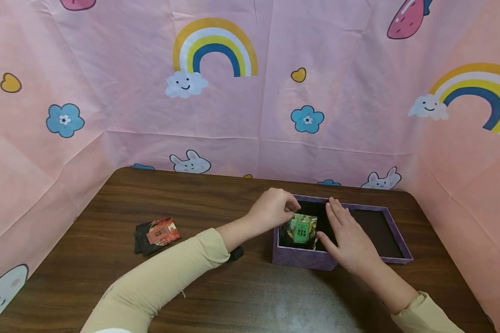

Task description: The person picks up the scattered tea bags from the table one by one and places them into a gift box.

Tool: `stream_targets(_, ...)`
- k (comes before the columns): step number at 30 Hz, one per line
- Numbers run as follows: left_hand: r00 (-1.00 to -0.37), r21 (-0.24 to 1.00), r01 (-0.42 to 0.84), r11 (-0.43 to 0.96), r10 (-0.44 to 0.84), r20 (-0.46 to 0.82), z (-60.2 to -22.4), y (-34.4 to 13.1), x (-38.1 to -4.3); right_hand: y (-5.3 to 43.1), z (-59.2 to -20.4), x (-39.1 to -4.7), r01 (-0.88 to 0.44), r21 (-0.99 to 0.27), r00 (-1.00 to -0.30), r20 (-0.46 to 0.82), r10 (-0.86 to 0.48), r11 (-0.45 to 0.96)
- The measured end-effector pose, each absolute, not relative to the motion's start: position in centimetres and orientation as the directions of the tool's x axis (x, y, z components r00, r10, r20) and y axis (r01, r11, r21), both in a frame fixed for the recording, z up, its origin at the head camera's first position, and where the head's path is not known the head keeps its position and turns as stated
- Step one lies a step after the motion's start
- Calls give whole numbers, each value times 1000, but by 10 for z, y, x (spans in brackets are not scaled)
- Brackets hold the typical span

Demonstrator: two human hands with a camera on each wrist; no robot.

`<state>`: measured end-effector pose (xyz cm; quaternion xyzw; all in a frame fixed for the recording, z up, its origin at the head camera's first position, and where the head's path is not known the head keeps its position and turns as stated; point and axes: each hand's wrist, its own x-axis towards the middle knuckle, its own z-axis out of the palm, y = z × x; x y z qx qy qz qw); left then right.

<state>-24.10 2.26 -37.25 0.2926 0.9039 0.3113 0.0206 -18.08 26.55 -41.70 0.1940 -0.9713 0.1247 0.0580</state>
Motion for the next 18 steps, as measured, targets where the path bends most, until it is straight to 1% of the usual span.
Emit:
stream_targets(3,-828,555,523,647,541,149,-370,19,-243,266,-417,-181,-385,-228,-921,151,-358,894)
stream_targets(5,-833,571,514,640,531,154,-369,15,-244,266,-417,-181,-379,-235,-924,140,-355,895)
stream_targets(10,-854,708,441,551,501,143,-369,-3,-248,266,-417,-180,-374,-247,-927,131,-352,894)
stream_targets(12,-857,743,421,520,496,138,-369,-12,-250,266,-416,-180,-373,-248,-927,131,-351,894)
stream_targets(15,-861,752,416,512,489,142,-363,-29,-252,266,-416,-180,-376,-246,-926,134,-353,893)
stream_targets(18,-872,732,409,545,470,136,-354,-49,-253,266,-417,-181,-380,-249,-924,138,-356,891)
